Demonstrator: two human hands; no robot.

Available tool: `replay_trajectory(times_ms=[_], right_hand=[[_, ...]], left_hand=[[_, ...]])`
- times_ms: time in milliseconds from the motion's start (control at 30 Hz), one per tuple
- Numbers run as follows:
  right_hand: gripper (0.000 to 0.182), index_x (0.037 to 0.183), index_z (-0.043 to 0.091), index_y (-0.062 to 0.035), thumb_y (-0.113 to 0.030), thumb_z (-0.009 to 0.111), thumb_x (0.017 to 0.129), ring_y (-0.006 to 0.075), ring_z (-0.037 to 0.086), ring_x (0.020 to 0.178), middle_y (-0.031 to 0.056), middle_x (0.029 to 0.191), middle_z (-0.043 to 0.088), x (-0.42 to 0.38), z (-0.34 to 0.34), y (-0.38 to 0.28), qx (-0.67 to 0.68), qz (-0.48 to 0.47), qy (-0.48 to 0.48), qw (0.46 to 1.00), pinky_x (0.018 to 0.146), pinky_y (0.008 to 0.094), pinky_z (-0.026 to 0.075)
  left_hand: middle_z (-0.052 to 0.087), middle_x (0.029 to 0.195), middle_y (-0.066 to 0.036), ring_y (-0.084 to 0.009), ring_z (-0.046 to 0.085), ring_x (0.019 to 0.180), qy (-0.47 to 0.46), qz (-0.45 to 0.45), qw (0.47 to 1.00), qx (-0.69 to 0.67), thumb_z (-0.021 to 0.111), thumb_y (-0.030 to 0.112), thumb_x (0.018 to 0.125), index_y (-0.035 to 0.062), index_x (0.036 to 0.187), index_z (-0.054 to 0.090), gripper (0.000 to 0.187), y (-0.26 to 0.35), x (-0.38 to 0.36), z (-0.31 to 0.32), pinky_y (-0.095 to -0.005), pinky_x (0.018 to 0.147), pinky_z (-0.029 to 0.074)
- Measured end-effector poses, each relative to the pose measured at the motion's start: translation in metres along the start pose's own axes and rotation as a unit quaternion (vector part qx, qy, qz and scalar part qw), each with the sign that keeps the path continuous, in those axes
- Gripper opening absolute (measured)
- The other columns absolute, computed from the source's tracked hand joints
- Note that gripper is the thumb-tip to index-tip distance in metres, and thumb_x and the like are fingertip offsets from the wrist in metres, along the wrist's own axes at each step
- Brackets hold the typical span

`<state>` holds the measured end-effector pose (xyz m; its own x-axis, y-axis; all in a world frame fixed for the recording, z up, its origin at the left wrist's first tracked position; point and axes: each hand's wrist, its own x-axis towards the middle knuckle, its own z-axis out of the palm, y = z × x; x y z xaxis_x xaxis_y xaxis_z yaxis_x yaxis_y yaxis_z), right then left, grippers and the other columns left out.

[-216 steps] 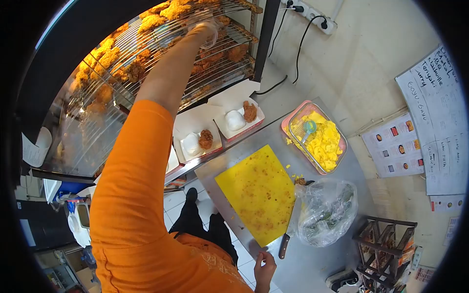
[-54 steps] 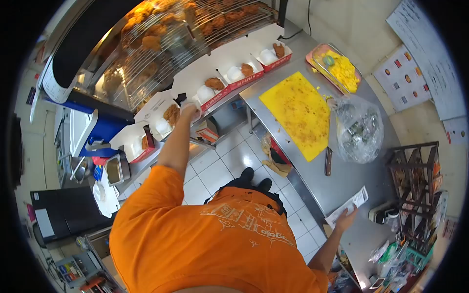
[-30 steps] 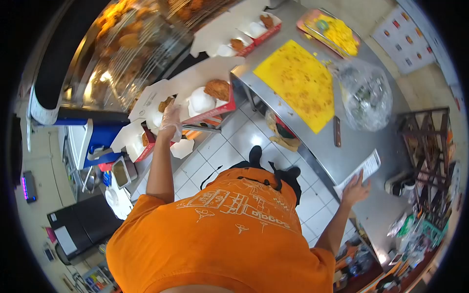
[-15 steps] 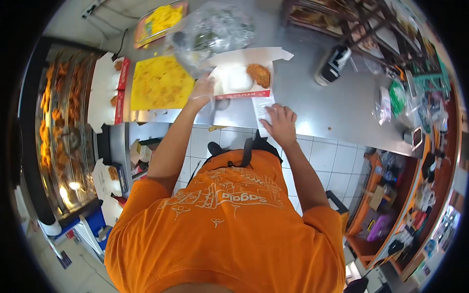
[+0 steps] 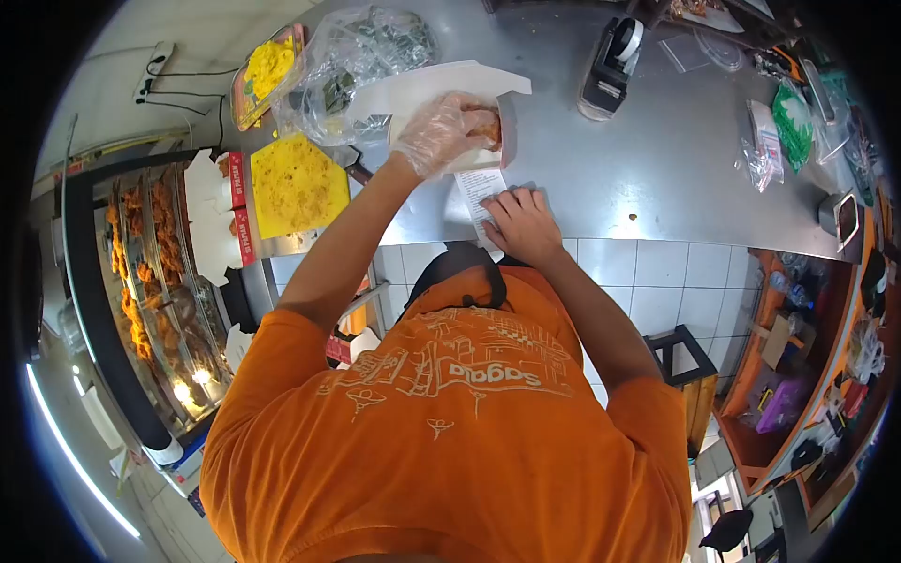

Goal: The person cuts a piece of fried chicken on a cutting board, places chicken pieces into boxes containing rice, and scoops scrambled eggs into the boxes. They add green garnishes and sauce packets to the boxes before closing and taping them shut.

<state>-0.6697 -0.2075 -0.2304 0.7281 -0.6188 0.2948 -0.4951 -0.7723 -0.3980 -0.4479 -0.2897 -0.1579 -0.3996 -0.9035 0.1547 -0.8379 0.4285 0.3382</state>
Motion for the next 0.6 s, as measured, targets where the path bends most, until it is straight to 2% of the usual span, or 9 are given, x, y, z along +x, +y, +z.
replay_trajectory(times_ms=[100,200,300,400,500,600], right_hand=[[0.035,0.117,0.064,-0.0162,-0.036,0.068,0.088,0.0233,0.053,0.102,0.0032,0.104,0.059,-0.003,0.004,0.002,-0.01,0.013,-0.001,1.0,0.088,0.0405,0.04],[0.035,0.116,0.064,-0.0164,-0.036,0.068,0.088,0.0229,0.053,0.103,0.0031,0.104,0.059,-0.004,0.006,0.001,-0.003,0.02,0.004,1.0,0.087,0.0403,0.04],[0.034,0.115,0.064,-0.0162,-0.034,0.069,0.087,0.023,0.053,0.104,0.0029,0.103,0.059,-0.004,0.008,0.003,0.006,0.02,0.014,1.0,0.088,0.0405,0.04],[0.033,0.114,0.063,-0.0161,-0.033,0.07,0.086,0.0231,0.053,0.104,0.0028,0.103,0.059,-0.005,0.009,0.003,0.007,0.019,0.025,0.999,0.088,0.0406,0.04],[0.033,0.113,0.064,-0.0159,-0.033,0.071,0.085,0.0229,0.053,0.103,0.0028,0.103,0.059,-0.005,0.01,0.003,0.01,0.02,0.028,0.999,0.088,0.0402,0.04],[0.033,0.111,0.064,-0.0157,-0.032,0.071,0.084,0.0228,0.053,0.102,0.0029,0.102,0.059,-0.005,0.012,0.004,0.013,0.021,0.033,0.999,0.087,0.0399,0.04]], left_hand=[[0.064,0.112,-0.011,-0.0305,0.056,0.11,-0.023,0.065,0.996,0.062,0.078,0.027,0.081,0.0135,0.112,0.072,0.034,-0.014,-0.005,0.006,-0.0414,0.097,0.047],[0.062,0.113,-0.013,-0.0328,0.055,0.11,-0.05,0.07,0.996,0.03,0.078,0.028,0.081,0.0129,0.111,0.071,0.034,-0.025,-0.002,0.013,-0.0424,0.097,0.047],[0.062,0.112,-0.014,-0.0332,0.055,0.109,-0.054,0.015,0.998,0.009,0.079,0.028,0.081,0.0123,0.108,0.071,0.033,-0.023,0.002,0.012,-0.0427,0.096,0.047],[0.062,0.11,-0.014,-0.0331,0.055,0.11,-0.057,0.019,0.998,0.014,0.079,0.026,0.081,0.0131,0.106,0.071,0.029,-0.021,0.003,0.008,-0.0429,0.095,0.047],[0.061,0.113,-0.013,-0.0336,0.057,0.109,-0.046,0.189,0.975,0.103,0.079,0.022,0.081,0.0142,0.103,0.071,0.024,-0.031,-0.006,0.006,-0.043,0.092,0.049],[0.06,0.117,-0.012,-0.0342,0.059,0.108,0.044,0.05,0.998,0.015,0.08,0.016,0.08,0.0165,0.106,0.069,0.028,-0.021,-0.029,0.018,-0.0435,0.09,0.052]])
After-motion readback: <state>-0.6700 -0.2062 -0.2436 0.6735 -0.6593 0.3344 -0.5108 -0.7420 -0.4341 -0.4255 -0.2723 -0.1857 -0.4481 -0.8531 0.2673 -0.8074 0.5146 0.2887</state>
